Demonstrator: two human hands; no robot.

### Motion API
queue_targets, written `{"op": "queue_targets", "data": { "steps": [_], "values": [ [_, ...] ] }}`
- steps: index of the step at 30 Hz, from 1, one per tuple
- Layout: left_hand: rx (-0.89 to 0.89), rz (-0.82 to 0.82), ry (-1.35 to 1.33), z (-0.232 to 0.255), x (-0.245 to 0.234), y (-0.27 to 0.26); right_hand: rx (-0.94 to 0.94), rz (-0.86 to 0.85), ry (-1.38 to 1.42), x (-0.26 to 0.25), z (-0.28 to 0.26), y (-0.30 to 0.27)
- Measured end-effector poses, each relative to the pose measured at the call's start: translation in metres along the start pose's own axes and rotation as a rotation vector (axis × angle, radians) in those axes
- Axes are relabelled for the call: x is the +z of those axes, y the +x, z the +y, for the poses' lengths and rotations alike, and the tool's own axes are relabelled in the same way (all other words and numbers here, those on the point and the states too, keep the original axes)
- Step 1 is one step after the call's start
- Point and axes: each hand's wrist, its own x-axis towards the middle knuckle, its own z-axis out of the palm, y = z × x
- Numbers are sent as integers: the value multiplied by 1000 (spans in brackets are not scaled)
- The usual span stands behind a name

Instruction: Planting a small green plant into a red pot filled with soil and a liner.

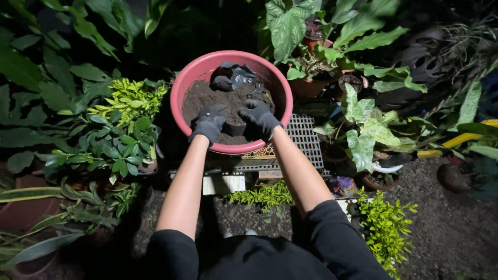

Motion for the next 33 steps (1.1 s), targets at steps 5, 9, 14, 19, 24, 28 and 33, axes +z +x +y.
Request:
{"op": "queue_targets", "data": {
  "steps": [5, 9, 14, 19, 24, 28, 33],
  "values": [
    [116, 87, 104, -29, 21, 10, -32, -35, 169, 1, -13, -9],
    [238, 184, 113, 20, -19, -23, -291, 121, -245, -1, -30, -18],
    [554, 312, 369, -45, 26, 16, -464, 390, -640, -1, -89, -55],
    [274, 131, 427, -17, 11, 17, -662, 506, -703, 5, -111, -100],
    [435, 654, -38, -29, 10, 13, -534, 513, -545, 8, -80, -103],
    [425, 809, -283, -63, -43, 27, -514, 457, -571, 5, -79, -101],
    [52, 745, 271, -172, -124, 48, -340, 397, -604, 9, -96, -106]
  ]
}}
